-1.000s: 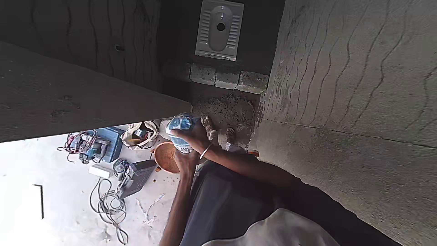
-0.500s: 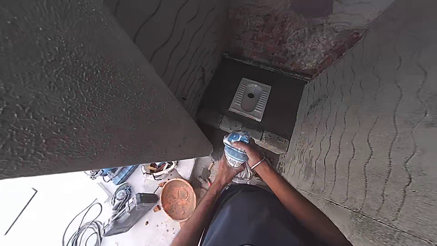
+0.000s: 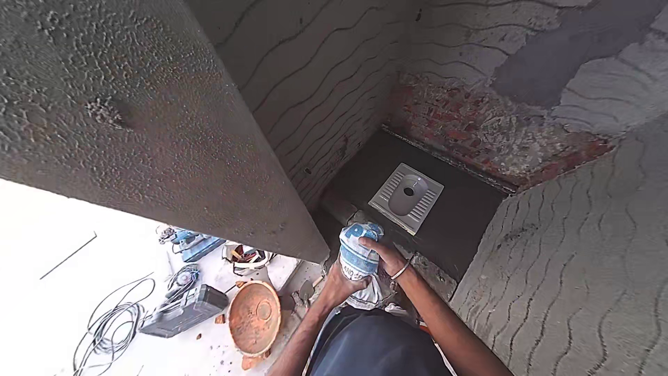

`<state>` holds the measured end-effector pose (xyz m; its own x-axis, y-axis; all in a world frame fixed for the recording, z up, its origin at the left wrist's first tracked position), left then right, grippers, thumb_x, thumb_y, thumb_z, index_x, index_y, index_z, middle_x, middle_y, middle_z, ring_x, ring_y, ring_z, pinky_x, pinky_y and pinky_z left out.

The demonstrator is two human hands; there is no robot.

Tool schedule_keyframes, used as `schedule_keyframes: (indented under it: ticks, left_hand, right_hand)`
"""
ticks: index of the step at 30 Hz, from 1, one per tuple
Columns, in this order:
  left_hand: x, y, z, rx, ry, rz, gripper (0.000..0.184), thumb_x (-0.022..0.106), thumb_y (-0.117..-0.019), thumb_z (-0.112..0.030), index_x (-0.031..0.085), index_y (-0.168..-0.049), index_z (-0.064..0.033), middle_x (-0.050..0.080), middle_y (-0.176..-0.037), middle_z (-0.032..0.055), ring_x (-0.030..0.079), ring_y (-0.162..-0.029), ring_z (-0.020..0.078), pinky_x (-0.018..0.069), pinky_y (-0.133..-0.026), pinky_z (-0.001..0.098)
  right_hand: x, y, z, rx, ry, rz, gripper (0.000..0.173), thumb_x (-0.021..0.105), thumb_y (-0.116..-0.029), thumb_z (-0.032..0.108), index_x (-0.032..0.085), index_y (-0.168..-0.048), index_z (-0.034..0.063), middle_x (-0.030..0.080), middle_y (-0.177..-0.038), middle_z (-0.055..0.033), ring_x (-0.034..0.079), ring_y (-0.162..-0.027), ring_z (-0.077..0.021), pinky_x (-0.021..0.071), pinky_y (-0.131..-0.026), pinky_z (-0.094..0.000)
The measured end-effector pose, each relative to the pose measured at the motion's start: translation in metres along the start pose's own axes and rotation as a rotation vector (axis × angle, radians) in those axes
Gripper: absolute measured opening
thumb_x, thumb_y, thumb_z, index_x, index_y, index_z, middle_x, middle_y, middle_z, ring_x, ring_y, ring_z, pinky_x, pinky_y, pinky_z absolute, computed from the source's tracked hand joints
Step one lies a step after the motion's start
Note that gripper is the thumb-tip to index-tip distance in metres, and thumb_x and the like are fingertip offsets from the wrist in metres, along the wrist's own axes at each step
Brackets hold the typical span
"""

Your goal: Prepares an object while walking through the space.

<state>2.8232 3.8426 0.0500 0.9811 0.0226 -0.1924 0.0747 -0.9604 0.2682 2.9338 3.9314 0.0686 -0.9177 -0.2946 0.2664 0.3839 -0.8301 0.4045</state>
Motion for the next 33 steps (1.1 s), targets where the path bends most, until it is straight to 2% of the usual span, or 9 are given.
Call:
schedule_keyframes:
  ticks: [5,8,11,15,20,24,27,29,33]
  left_hand:
    - [0.047,0.002,-0.037,0.034,0.009,-0.054,0.098,0.093,-0.0659,-0.029,0.044,-0.143,0.0072,0.067,-0.127,0.0109,0.063,-0.117,0.0062,0.0488,-0.107,0.0248]
    - [0.079,0.003,-0.049,0.064,-0.007,-0.084,0.096,0.093,-0.0666,-0.027,0.045,-0.143,0.0072,0.066,-0.128,0.0132,0.063,-0.119,0.0092,0.048,-0.108,0.0275]
    - [0.099,0.005,-0.055,0.071,-0.016,-0.087,0.099,0.093,-0.067,-0.025,0.042,-0.146,0.0056,0.064,-0.134,0.0153,0.06,-0.125,0.0139,0.0459,-0.112,0.0316]
    - [0.088,0.016,-0.072,0.091,-0.077,-0.162,0.1,0.094,-0.066,-0.022,0.042,-0.147,0.0075,0.063,-0.135,0.019,0.06,-0.127,0.0186,0.0452,-0.112,0.0353]
    - [0.081,0.014,-0.07,0.088,-0.122,-0.098,0.101,0.093,-0.0668,-0.026,0.041,-0.147,0.008,0.062,-0.135,0.0198,0.06,-0.127,0.0203,0.045,-0.112,0.0365]
    - [0.062,-0.008,-0.074,0.182,-0.088,0.013,0.099,0.093,-0.067,-0.023,0.042,-0.147,0.0057,0.062,-0.136,0.0178,0.059,-0.127,0.0181,0.0445,-0.112,0.0352]
    - [0.052,-0.015,-0.073,0.245,-0.054,0.05,0.095,0.094,-0.0667,-0.022,0.046,-0.145,0.006,0.063,-0.134,0.0184,0.06,-0.126,0.0193,0.0447,-0.112,0.0357]
    - [0.051,-0.016,-0.073,0.269,-0.024,0.082,0.097,0.094,-0.0662,-0.021,0.045,-0.145,0.0063,0.063,-0.134,0.0197,0.06,-0.126,0.0216,0.0453,-0.111,0.0378]
    - [0.043,-0.012,-0.073,0.297,0.135,0.146,0.097,0.094,-0.0661,-0.014,0.043,-0.147,0.0056,0.062,-0.135,0.019,0.06,-0.126,0.0205,0.0464,-0.111,0.0368]
  right_hand:
    - [-0.043,0.005,0.024,-0.069,-0.134,0.185,0.101,0.089,-0.0685,0.06,0.053,-0.139,-0.0037,0.069,-0.128,-0.0166,0.068,-0.116,-0.0225,0.0571,-0.101,-0.0388]
    - [-0.076,0.01,0.031,-0.024,-0.116,0.141,0.105,0.092,-0.0578,0.061,0.054,-0.132,-0.0028,0.073,-0.113,-0.0129,0.073,-0.102,-0.0184,0.0622,-0.091,-0.0359]
    - [-0.085,0.004,0.033,-0.043,-0.115,0.344,0.096,0.089,-0.0691,0.056,0.055,-0.136,-0.0046,0.07,-0.127,-0.0172,0.07,-0.115,-0.0241,0.0583,-0.1,-0.0395]
    - [-0.076,-0.001,0.03,-0.023,-0.188,0.332,0.095,0.092,-0.0589,0.052,0.055,-0.13,0.0026,0.074,-0.105,-0.0069,0.074,-0.093,-0.0141,0.0641,-0.083,-0.0337]
    - [-0.049,0.01,0.047,-0.135,-0.303,0.424,0.045,0.075,-0.0747,0.03,0.065,-0.116,0.0142,0.076,-0.097,0.0035,0.073,-0.088,-0.0054,0.0629,-0.078,-0.0272]
    - [-0.035,-0.006,0.057,-0.155,-0.387,0.465,0.039,0.082,-0.0716,0.03,0.073,-0.106,0.014,0.078,-0.092,-0.0008,0.075,-0.083,-0.0085,0.0645,-0.075,-0.0298]
    - [-0.017,-0.012,0.068,-0.202,-0.357,0.667,0.035,0.081,-0.0759,0.027,0.077,-0.108,0.0127,0.078,-0.098,-0.0029,0.075,-0.09,-0.0104,0.0634,-0.081,-0.0305]
    - [-0.004,-0.006,0.079,-0.27,-0.241,0.809,0.036,0.078,-0.0825,0.032,0.076,-0.114,0.0148,0.073,-0.108,0.0003,0.069,-0.1,-0.0085,0.0582,-0.088,-0.0271]
    - [0.002,-0.005,0.081,-0.291,-0.07,0.811,0.054,0.072,-0.0875,0.058,0.072,-0.124,0.0184,0.073,-0.116,0.0033,0.068,-0.106,-0.0062,0.0569,-0.093,-0.0248]
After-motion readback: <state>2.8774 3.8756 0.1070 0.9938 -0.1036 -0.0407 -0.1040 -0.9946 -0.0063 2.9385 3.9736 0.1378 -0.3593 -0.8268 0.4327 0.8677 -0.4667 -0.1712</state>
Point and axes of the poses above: each hand's wrist, its own y-axis away from the middle knuckle, its own x-axis out of the palm, z = x × y, the point moved 10 cm from there along -y, towards the middle knuckle
